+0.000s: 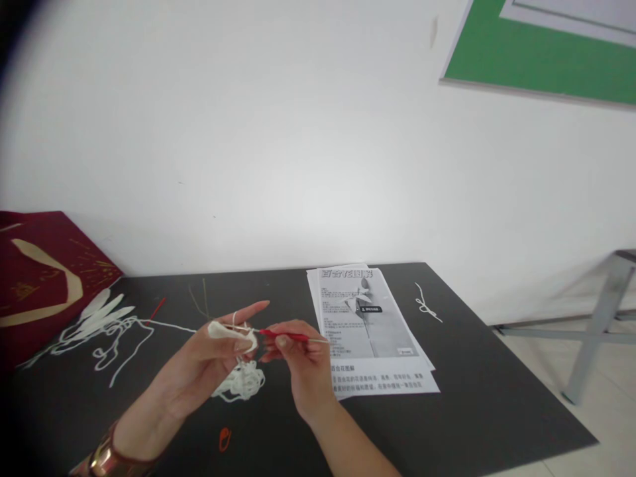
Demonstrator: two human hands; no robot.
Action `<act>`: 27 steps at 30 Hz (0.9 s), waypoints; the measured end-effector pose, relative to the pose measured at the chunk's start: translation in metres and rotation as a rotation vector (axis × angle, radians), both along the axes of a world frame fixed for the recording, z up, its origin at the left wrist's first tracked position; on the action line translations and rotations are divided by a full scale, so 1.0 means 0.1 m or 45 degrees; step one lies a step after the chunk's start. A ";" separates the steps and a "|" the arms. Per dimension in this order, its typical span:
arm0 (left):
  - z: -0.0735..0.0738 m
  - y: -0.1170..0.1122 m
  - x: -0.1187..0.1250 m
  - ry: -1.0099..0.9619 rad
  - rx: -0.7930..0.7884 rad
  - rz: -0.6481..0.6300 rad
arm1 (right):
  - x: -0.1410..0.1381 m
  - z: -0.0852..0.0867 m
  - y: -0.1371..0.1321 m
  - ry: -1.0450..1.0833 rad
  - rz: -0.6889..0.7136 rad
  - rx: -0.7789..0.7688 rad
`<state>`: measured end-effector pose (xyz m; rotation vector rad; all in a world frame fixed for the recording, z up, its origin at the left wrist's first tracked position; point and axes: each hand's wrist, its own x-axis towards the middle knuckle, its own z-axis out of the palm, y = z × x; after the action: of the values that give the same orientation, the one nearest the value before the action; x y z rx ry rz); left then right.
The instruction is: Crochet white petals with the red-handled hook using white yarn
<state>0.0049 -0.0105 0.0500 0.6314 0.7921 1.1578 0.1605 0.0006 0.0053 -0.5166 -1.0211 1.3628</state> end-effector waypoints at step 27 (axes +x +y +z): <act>0.15 -0.20 -0.06 0.548 0.160 -0.135 | 0.38 0.23 0.15 -0.025 0.224 0.076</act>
<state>-0.0008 -0.0306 0.0654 1.0365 1.0394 0.9910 0.1986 0.0152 0.0288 -0.4033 -1.1414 1.4797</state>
